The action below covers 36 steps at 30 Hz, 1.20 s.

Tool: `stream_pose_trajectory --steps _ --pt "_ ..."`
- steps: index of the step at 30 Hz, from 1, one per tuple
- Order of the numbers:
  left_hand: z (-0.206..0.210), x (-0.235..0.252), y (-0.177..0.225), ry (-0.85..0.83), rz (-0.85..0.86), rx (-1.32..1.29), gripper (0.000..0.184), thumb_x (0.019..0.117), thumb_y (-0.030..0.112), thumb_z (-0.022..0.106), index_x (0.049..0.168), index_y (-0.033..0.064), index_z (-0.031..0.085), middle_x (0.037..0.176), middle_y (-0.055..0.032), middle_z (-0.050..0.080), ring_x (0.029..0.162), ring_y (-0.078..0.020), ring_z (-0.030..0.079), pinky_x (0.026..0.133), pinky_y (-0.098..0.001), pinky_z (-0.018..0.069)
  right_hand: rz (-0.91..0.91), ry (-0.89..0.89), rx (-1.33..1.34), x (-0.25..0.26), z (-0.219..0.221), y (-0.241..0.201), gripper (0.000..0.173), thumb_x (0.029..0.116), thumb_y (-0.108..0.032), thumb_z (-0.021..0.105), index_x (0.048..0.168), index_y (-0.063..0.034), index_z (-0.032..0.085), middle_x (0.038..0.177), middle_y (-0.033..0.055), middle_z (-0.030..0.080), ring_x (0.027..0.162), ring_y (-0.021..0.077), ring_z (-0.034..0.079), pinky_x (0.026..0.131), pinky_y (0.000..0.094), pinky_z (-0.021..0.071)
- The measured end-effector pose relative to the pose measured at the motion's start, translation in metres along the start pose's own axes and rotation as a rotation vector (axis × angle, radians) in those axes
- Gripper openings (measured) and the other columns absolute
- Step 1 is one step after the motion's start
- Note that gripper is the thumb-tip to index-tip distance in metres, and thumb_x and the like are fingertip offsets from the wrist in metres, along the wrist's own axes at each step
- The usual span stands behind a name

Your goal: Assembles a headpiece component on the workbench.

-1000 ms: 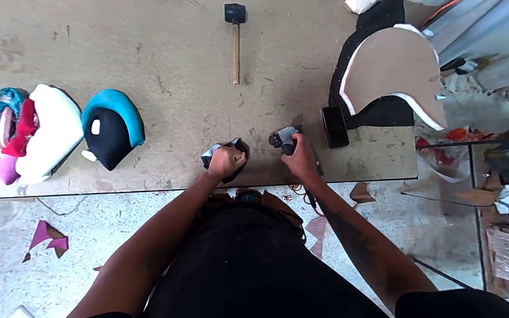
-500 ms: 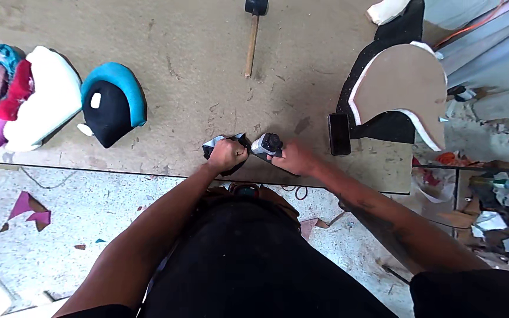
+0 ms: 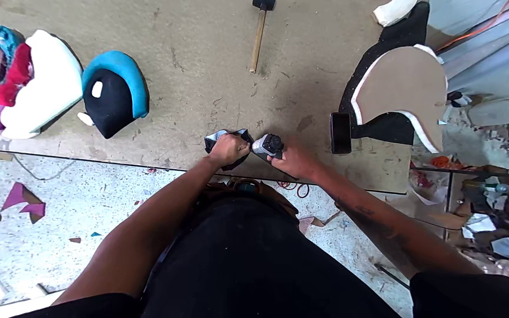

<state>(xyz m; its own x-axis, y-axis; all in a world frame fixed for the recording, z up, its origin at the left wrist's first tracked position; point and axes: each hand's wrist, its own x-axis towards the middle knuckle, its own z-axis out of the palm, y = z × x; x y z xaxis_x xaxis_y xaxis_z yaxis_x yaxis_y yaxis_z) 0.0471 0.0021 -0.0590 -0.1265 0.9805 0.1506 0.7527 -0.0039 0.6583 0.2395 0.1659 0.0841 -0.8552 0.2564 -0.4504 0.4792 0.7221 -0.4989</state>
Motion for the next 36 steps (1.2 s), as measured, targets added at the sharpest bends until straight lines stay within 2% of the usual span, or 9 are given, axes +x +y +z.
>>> stream_pose_trajectory --steps 7,13,17,21,24,29,32,34,36 --pt "-0.002 0.004 0.005 -0.06 -0.061 0.091 0.052 0.1068 0.039 0.042 0.064 0.0117 0.051 0.065 -0.005 0.06 0.069 -0.023 0.065 0.067 -0.0491 0.0517 0.017 0.015 0.0 -0.007 0.016 -0.006 0.019 0.0952 -0.032 0.064 0.105 -0.0166 0.068 0.083 0.0003 0.068 0.078 0.0145 0.068 0.07 0.0419 0.0571" --pt "0.0 0.006 0.01 -0.1 -0.088 0.172 0.052 0.1077 0.041 0.039 0.068 0.0109 0.055 0.069 -0.0067 0.063 0.073 -0.0253 0.068 0.069 -0.0502 0.0532 0.071 0.044 -0.008 -0.014 0.027 -0.013 0.019 0.0951 -0.031 0.063 0.104 -0.0148 0.067 0.078 0.0022 0.066 0.072 0.0178 0.066 0.065 0.0447 0.0558" --pt "-0.003 0.006 0.012 -0.12 -0.105 0.183 0.05 0.1075 0.039 0.039 0.071 0.0101 0.058 0.073 -0.0081 0.067 0.078 -0.0274 0.07 0.073 -0.0526 0.0549 0.111 0.031 0.02 -0.018 0.037 -0.024 0.02 0.0939 -0.031 0.064 0.104 -0.0144 0.069 0.082 0.0042 0.068 0.078 0.0206 0.068 0.069 0.0482 0.0571" --pt "-0.001 0.007 0.013 -0.13 -0.107 0.215 0.049 0.1077 0.039 0.039 0.073 0.0104 0.059 0.075 -0.0082 0.068 0.08 -0.0279 0.071 0.072 -0.0532 0.0551 0.146 -0.001 0.0 -0.021 0.039 -0.033 0.026 0.0953 -0.03 0.065 0.113 -0.0114 0.067 0.082 0.0078 0.068 0.077 0.0238 0.068 0.069 0.0496 0.0569" --pt "-0.004 0.008 0.013 -0.131 -0.114 0.216 0.049 0.1073 0.039 0.039 0.072 0.0106 0.059 0.075 -0.0079 0.067 0.08 -0.0276 0.071 0.072 -0.0526 0.0552 0.128 0.009 -0.007 -0.023 0.045 -0.036 0.025 0.0955 -0.034 0.064 0.111 -0.0137 0.066 0.082 0.0049 0.067 0.077 0.0217 0.068 0.068 0.0483 0.0571" --pt "-0.004 0.01 0.016 -0.151 -0.137 0.217 0.05 0.1071 0.04 0.039 0.073 0.01 0.06 0.077 -0.0089 0.069 0.082 -0.0287 0.071 0.073 -0.0538 0.0556 0.109 0.014 0.018 -0.026 0.054 -0.039 0.025 0.095 -0.031 0.064 0.112 -0.012 0.066 0.082 0.0055 0.068 0.077 0.0216 0.069 0.069 0.0479 0.0574" --pt "-0.013 0.014 0.011 -0.177 -0.175 0.145 0.053 0.106 0.045 0.04 0.068 0.0117 0.057 0.072 -0.0071 0.066 0.078 -0.0273 0.069 0.072 -0.0537 0.0542 0.179 0.103 0.056 -0.038 0.039 -0.034 0.019 0.0912 -0.029 0.065 0.101 -0.0132 0.068 0.082 0.0056 0.068 0.075 0.0218 0.068 0.067 0.0498 0.057" --pt "-0.027 0.02 0.007 -0.16 -0.229 -0.007 0.054 0.105 0.046 0.044 0.063 0.0127 0.053 0.066 -0.0058 0.06 0.07 -0.0255 0.064 0.066 -0.053 0.0523 0.294 0.208 0.029 -0.042 0.027 -0.018 0.022 0.0927 -0.026 0.067 0.104 -0.0074 0.068 0.09 0.0133 0.069 0.082 0.0295 0.069 0.071 0.0561 0.0567" --pt "-0.048 0.022 0.005 -0.095 -0.305 -0.272 0.053 0.1041 0.043 0.052 0.061 0.0114 0.055 0.063 -0.0052 0.057 0.063 -0.0224 0.06 0.061 -0.0498 0.0503 0.374 0.304 -0.031 -0.035 0.029 0.007 0.034 0.0937 -0.02 0.069 0.12 0.0002 0.065 0.117 0.0217 0.064 0.103 0.0372 0.067 0.086 0.0586 0.0568"
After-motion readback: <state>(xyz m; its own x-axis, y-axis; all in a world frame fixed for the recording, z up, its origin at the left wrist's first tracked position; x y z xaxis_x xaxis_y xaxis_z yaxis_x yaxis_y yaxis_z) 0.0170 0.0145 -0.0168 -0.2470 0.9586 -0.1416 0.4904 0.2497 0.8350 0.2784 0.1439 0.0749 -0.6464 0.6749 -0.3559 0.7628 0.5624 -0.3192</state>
